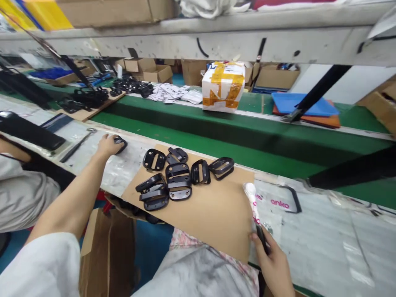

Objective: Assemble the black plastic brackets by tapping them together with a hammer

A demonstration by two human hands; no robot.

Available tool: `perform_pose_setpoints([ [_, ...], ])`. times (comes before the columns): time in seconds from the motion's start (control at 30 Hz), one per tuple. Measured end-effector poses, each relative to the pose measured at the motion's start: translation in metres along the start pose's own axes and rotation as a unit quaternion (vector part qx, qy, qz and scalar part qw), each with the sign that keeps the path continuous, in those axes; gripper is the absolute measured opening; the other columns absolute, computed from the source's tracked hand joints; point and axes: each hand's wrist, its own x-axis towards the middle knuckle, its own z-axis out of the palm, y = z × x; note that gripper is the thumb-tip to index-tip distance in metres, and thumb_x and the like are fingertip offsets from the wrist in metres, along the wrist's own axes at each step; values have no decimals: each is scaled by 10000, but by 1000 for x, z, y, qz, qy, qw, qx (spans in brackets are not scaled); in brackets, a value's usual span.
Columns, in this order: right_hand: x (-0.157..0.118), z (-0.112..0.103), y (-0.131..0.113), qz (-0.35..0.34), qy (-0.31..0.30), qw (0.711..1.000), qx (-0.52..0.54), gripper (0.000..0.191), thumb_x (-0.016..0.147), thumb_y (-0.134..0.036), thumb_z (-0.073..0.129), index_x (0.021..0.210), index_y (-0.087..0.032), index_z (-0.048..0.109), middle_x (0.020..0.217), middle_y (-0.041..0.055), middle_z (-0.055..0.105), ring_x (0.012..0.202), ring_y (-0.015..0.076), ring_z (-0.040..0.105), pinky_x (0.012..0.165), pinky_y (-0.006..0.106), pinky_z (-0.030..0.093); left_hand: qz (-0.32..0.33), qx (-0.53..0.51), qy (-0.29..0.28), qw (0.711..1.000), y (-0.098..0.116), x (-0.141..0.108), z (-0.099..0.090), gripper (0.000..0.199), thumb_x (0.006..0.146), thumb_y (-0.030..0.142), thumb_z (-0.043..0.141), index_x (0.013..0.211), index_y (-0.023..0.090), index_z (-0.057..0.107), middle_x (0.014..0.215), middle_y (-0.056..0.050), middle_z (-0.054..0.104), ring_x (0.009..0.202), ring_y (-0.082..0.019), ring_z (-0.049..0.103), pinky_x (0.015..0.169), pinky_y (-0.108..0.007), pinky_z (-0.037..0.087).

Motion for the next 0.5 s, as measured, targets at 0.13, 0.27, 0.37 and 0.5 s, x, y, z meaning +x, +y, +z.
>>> perform_pose_setpoints([
  [0.13, 4, -5, -6, -100, 4, 993, -65, 615, 987, -556, 557, 1456, -184, 696, 1413, 153, 728, 1330, 361, 687, 1113, 513, 580, 33, 25, 11, 999, 52, 3, 0, 402, 1038, 342, 569, 1234, 9, 680, 1490, -203, 607, 1531, -417, 379, 1285, -528, 313],
  [0.27, 8, -1, -14, -170, 19, 979, -114, 496, 1022, -353, 474, 1443, -205, 691, 1294, 147, 716, 1216, 300, 717, 1040, 455, 608, 173, -17, -76, 982, 145, -18, 10, 417, 1043, 438, 562, 1272, 145, 751, 1275, -59, 771, 1216, -307, 681, 1116, -363, 491],
  [0.37, 11, 0, -24, -196, 4, 970, -142, 453, 1006, -295, 504, 1401, -216, 710, 1222, 135, 712, 1148, 293, 712, 1008, 449, 607, 322, -48, -135, 936, 223, -46, 34, 463, 1059, 461, 487, 1295, 175, 764, 1357, -82, 755, 1283, -313, 675, 1137, -343, 478],
  [0.5, 31, -19, -39, -216, 20, 963, -157, 357, 1011, -304, 530, 1248, -221, 784, 1158, 122, 705, 1113, 292, 692, 1025, 450, 579, 463, -18, -209, 861, 306, -69, 77, 608, 1024, 280, 460, 1609, 119, 502, 1638, -144, 537, 1484, -293, 532, 1242, -370, 383],
])
